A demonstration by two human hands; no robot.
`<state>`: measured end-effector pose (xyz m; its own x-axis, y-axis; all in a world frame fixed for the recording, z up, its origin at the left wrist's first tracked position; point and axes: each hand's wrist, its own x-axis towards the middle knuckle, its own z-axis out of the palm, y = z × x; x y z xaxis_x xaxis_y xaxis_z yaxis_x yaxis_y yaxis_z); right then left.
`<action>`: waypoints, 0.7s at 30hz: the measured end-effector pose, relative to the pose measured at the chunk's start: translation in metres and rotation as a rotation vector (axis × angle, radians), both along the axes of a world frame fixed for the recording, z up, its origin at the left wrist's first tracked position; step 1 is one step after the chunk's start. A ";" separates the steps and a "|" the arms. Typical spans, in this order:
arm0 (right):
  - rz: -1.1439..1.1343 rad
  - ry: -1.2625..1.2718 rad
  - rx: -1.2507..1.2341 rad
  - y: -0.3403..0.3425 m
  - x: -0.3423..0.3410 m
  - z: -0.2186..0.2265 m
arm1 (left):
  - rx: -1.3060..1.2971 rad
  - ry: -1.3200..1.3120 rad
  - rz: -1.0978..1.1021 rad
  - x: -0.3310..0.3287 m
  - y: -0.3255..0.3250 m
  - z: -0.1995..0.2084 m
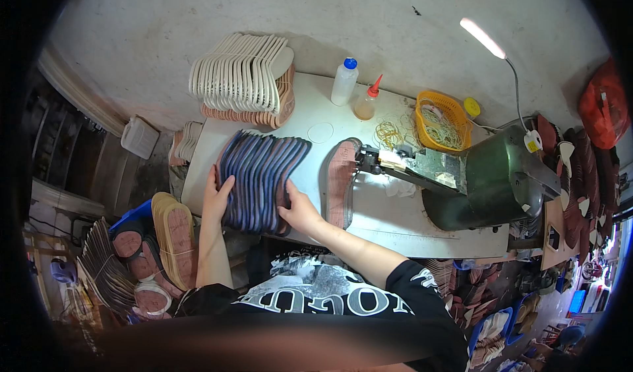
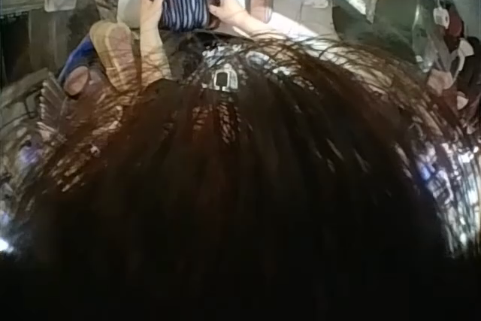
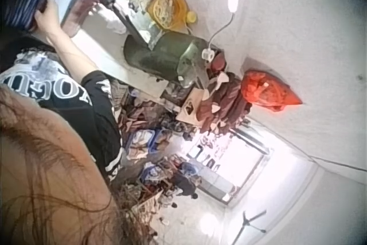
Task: The recorder is inspecting and organizing shoe insoles at a workstation, checking for defects and grouping them into stacks.
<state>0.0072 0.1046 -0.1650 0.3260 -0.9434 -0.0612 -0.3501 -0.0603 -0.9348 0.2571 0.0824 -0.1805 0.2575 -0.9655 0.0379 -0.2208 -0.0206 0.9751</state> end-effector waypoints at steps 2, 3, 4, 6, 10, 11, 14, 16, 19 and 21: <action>0.016 -0.029 0.032 -0.001 0.006 0.004 | 0.091 -0.190 0.021 0.011 0.000 0.009; 0.041 -0.070 0.011 -0.004 0.009 0.004 | 0.112 -0.332 -0.001 0.013 0.000 0.020; 0.063 -0.111 -0.012 -0.006 0.010 0.005 | 0.109 -0.339 -0.001 0.012 0.000 0.026; 0.055 0.048 -0.033 -0.004 -0.003 0.023 | 0.303 -0.538 -0.057 0.009 -0.002 0.036; 0.063 0.369 -0.022 0.019 -0.053 0.094 | 0.209 -0.848 0.129 -0.002 0.007 0.057; 0.041 0.306 -0.059 0.027 -0.068 0.102 | 0.072 -0.787 0.130 -0.017 0.004 0.070; -0.043 0.018 -0.068 0.054 -0.088 0.136 | -0.107 -0.120 -0.089 -0.066 0.001 0.076; -0.060 -0.142 -0.148 0.061 -0.090 0.137 | -0.070 0.420 -0.338 -0.113 0.002 0.092; -0.106 -0.349 0.009 0.069 -0.096 0.134 | 0.096 0.831 -0.500 -0.165 -0.004 0.120; -0.049 -0.559 0.030 0.065 -0.117 0.099 | 0.106 0.932 -0.538 -0.190 -0.004 0.137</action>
<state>-0.1093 0.1700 -0.0656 0.2724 -0.9587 0.0812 0.1970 -0.0270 -0.9800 0.0668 0.0789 -0.0435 -0.3171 -0.9474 -0.0441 0.6013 -0.2368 0.7632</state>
